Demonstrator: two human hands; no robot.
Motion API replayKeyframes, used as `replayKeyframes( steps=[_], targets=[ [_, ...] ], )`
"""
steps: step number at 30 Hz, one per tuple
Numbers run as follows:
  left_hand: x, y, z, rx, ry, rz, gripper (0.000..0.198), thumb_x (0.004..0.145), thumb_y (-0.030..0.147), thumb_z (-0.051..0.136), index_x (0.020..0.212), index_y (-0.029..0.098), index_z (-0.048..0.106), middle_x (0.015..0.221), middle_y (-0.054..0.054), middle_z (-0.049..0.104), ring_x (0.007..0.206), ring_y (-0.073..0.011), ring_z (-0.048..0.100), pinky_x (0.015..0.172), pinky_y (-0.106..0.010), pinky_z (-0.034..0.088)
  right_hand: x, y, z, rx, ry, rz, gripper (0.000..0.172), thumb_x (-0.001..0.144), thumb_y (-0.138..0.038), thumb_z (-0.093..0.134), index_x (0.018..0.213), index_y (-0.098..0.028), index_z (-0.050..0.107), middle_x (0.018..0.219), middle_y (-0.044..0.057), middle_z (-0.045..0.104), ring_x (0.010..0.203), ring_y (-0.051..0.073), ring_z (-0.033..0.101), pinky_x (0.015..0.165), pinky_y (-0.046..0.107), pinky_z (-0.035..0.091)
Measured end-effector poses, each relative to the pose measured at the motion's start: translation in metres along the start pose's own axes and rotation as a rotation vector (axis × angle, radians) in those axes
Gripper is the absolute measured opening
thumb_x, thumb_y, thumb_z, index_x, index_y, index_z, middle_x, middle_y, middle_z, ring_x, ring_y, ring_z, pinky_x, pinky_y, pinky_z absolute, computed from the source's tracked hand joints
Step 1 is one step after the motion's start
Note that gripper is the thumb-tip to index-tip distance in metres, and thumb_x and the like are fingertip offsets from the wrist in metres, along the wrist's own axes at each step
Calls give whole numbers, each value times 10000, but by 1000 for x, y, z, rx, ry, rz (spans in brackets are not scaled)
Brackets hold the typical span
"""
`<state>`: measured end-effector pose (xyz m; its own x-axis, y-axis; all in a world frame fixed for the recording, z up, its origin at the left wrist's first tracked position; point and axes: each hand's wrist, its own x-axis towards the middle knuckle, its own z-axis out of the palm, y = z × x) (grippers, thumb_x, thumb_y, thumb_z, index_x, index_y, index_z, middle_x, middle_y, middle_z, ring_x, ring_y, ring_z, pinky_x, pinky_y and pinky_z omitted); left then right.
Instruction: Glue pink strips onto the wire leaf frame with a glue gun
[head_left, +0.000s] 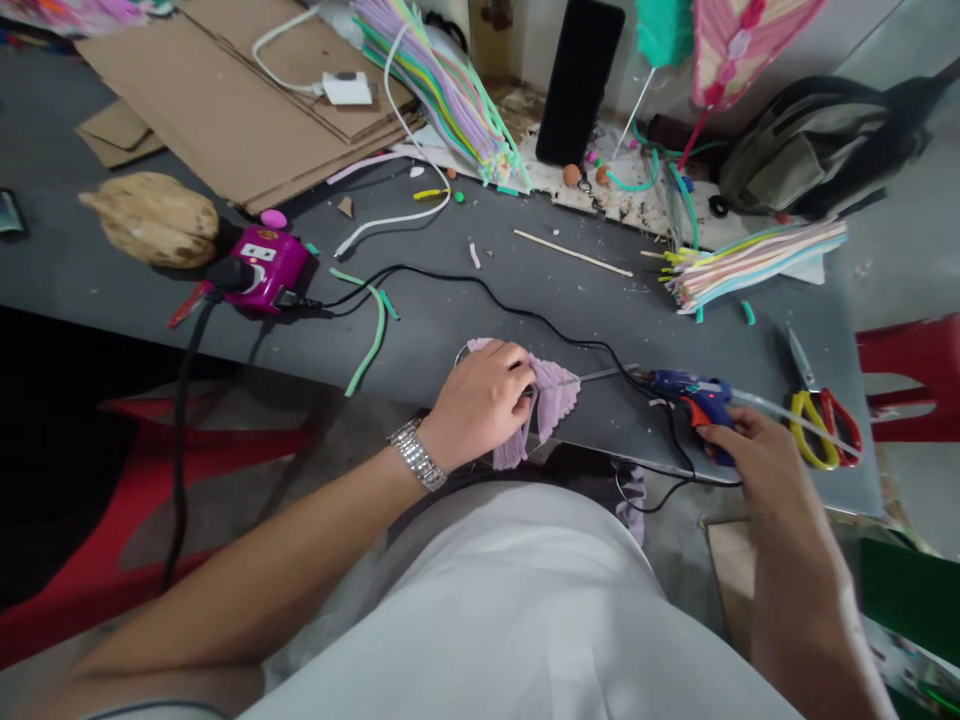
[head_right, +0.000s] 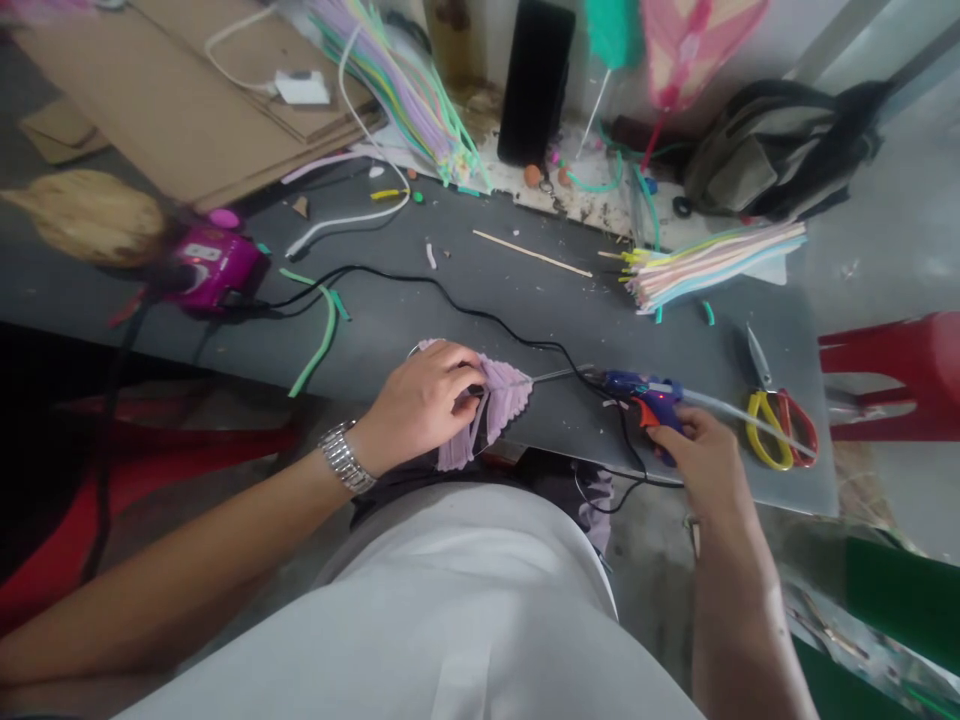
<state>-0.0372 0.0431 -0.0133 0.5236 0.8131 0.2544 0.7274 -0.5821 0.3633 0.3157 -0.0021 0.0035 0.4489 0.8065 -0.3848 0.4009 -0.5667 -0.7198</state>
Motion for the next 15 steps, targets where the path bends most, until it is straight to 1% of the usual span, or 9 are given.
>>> replayKeyframes(
  steps=[1, 3, 5, 7, 10, 11, 13, 14, 15],
  targets=[
    [1, 2, 1, 14, 4, -9, 101, 851, 97, 679, 912, 162, 727, 1059, -103, 703, 984, -255, 646, 855, -404, 556, -5, -5, 0, 149, -58, 52, 388, 514, -397, 831, 786, -199, 638, 580, -13, 617, 481, 133, 523, 422, 239, 314],
    [2, 4, 2, 34, 9, -18, 95, 846, 91, 674, 899, 158, 717, 1048, -105, 700, 972, -256, 636, 857, -405, 552, -17, -14, 1, 369, -110, 35, 347, 550, -348, 834, 788, -208, 624, 612, -14, 618, 475, 117, 516, 398, 221, 271],
    [2, 5, 3, 37, 12, -18, 98, 848, 87, 669, 900, 155, 716, 1040, -105, 699, 962, -254, 631, 852, -400, 548, -29, -21, 5, 511, -96, -86, 277, 627, -309, 813, 802, -222, 616, 645, -16, 607, 483, 105, 501, 417, 230, 294],
    [2, 4, 4, 27, 22, -15, 109, 854, 83, 662, 912, 155, 721, 1040, -104, 699, 963, -251, 630, 847, -394, 543, -37, -24, 8, 610, -124, -200, 215, 744, -358, 740, 892, -234, 645, 663, -5, 593, 494, 113, 485, 455, 264, 337],
    [0, 3, 7, 14, 47, -8, 111, 870, 90, 655, 911, 165, 727, 1044, -98, 697, 964, -246, 628, 838, -385, 535, -43, -28, 11, 680, -193, -231, 310, 848, -473, 609, 1013, -220, 680, 637, 2, 562, 509, 138, 478, 464, 284, 340],
    [-1, 3, 7, 15, 52, -6, 110, 874, 94, 654, 908, 168, 728, 1043, -95, 695, 964, -244, 627, 835, -382, 532, -45, -30, 12, 684, -172, -242, 295, 847, -459, 610, 1004, -218, 677, 648, 5, 576, 533, 148, 508, 475, 284, 364],
    [-2, 4, 8, 27, 53, -6, 110, 883, 99, 652, 909, 170, 731, 1026, -93, 686, 956, -240, 623, 813, -372, 526, -48, -34, 14, 674, -106, -295, 192, 814, -376, 647, 936, -227, 647, 721, 14, 638, 589, 159, 581, 518, 292, 437],
    [-3, 4, 8, 36, 48, -7, 114, 887, 100, 648, 914, 170, 733, 1011, -93, 681, 947, -238, 618, 795, -367, 520, -51, -36, 16, 669, -105, -325, 160, 800, -347, 653, 908, -232, 627, 756, 14, 663, 578, 153, 593, 520, 292, 454],
    [-3, 5, 7, 48, 39, -6, 121, 893, 98, 640, 918, 169, 734, 990, -92, 677, 937, -237, 611, 779, -363, 512, -53, -38, 17, 661, -148, -343, 148, 792, -340, 655, 887, -237, 609, 770, 11, 677, 534, 142, 582, 496, 288, 450]
  ],
)
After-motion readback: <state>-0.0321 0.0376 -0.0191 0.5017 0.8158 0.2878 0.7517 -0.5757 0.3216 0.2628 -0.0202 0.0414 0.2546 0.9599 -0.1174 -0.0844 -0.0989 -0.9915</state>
